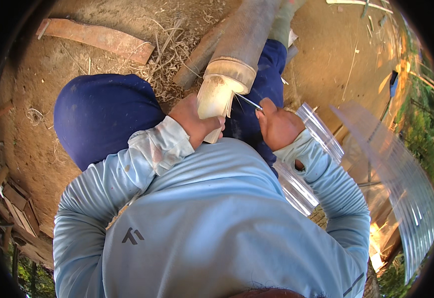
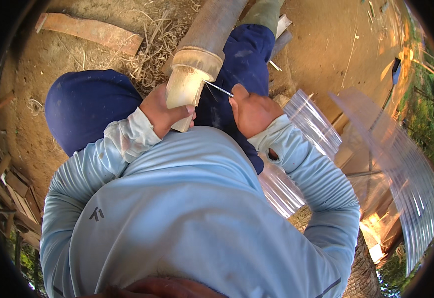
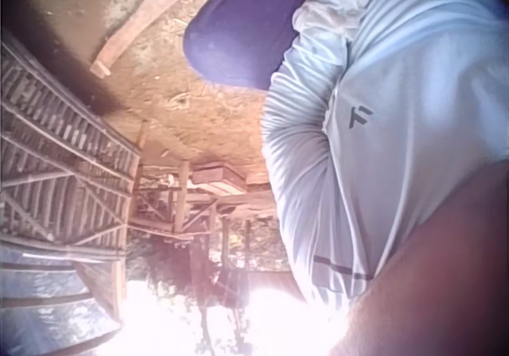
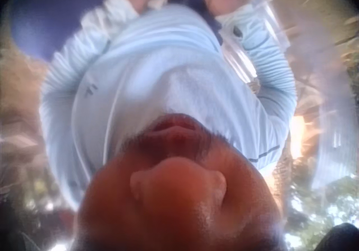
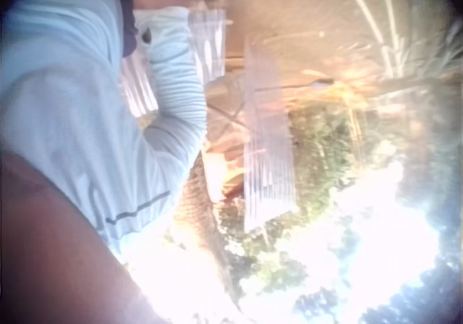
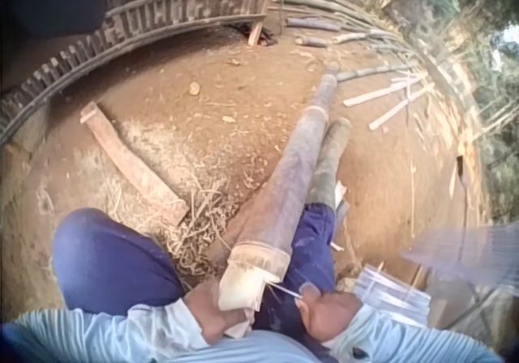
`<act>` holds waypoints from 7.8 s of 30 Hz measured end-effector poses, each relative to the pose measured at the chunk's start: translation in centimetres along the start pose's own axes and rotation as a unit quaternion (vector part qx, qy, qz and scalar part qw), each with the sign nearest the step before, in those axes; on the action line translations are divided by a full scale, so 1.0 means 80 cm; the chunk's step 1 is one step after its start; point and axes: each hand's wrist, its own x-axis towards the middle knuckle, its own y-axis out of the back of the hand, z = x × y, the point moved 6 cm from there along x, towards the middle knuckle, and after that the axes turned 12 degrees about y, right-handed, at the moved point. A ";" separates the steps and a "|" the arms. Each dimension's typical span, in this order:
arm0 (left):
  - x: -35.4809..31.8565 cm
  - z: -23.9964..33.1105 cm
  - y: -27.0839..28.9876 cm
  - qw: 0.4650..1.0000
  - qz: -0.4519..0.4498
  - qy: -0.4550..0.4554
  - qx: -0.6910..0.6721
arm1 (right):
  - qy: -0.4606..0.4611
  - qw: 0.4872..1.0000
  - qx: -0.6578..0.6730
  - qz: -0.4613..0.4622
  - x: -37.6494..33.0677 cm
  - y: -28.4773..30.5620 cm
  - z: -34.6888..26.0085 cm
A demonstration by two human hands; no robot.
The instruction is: The person sits on the ground and uses a knife to carve a piece of bamboo, repeatedly shaving thin strips from its surface. The person holds the bamboo with one hand and manipulates the knife with the other, rotating the piece to work on different sides.
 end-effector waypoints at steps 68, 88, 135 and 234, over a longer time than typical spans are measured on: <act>-0.009 0.001 -0.031 0.983 -0.107 -0.018 -0.150 | 0.049 0.875 0.336 0.344 -0.016 0.021 -0.046; -0.023 0.015 -0.036 0.985 -0.150 -0.062 -0.065 | 0.056 0.910 0.311 0.267 -0.034 0.004 -0.057; -0.020 0.001 -0.020 0.934 0.197 -0.124 0.271 | -0.087 0.984 0.061 0.146 -0.037 -0.031 -0.045; 0.003 -0.014 -0.021 0.983 0.096 -0.116 0.105 | -0.047 0.972 0.185 0.138 -0.064 -0.027 -0.047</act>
